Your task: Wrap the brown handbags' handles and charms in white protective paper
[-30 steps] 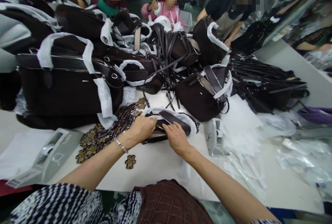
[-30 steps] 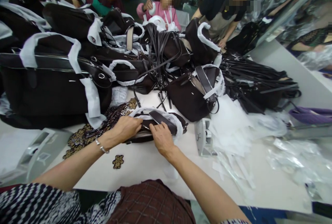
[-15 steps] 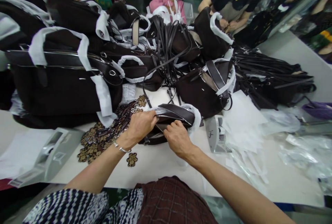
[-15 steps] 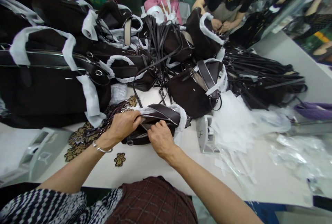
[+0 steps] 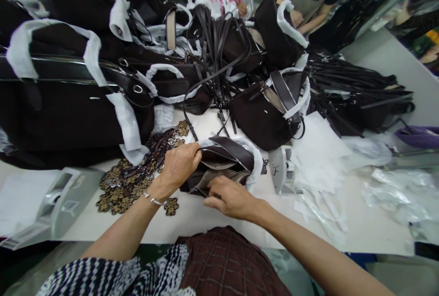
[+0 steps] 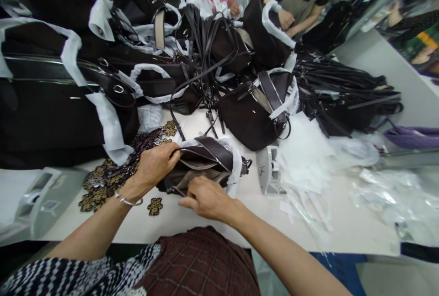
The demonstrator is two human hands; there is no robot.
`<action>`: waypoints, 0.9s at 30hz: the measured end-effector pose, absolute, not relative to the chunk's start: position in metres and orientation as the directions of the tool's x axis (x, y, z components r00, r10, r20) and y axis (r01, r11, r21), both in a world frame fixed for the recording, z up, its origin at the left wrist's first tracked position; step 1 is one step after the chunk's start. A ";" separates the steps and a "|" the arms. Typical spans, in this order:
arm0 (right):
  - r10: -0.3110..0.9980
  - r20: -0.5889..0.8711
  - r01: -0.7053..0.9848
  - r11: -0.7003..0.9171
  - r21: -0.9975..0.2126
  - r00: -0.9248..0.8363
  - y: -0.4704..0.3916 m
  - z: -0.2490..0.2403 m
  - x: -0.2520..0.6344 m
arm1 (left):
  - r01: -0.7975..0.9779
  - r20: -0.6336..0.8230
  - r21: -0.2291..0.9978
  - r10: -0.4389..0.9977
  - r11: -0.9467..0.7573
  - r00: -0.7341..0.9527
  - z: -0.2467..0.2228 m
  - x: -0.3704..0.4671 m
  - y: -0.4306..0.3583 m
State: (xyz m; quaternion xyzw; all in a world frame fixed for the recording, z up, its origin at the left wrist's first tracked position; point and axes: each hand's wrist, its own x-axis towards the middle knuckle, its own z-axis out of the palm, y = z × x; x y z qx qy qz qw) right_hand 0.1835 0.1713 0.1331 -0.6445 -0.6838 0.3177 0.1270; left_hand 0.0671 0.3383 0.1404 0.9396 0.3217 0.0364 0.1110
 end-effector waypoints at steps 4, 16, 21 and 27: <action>0.944 -0.277 0.788 -0.029 -0.615 -0.181 0.213 0.115 0.184 | 0.584 -0.015 0.205 0.594 -0.785 0.804 0.141 0.070 0.339; 0.978 -0.190 0.978 0.040 -0.206 -0.080 0.156 0.118 0.163 | 0.531 -0.037 0.249 0.540 -0.810 0.841 0.134 0.074 0.357; 0.990 0.114 0.983 0.105 -0.148 -0.088 0.173 0.114 0.199 | 0.291 -0.052 0.355 0.292 -0.889 0.955 0.127 0.063 0.354; 0.981 0.177 0.986 -0.055 -0.158 0.083 0.168 0.130 0.250 | 0.255 0.107 0.360 0.311 -0.898 0.944 0.108 0.058 0.348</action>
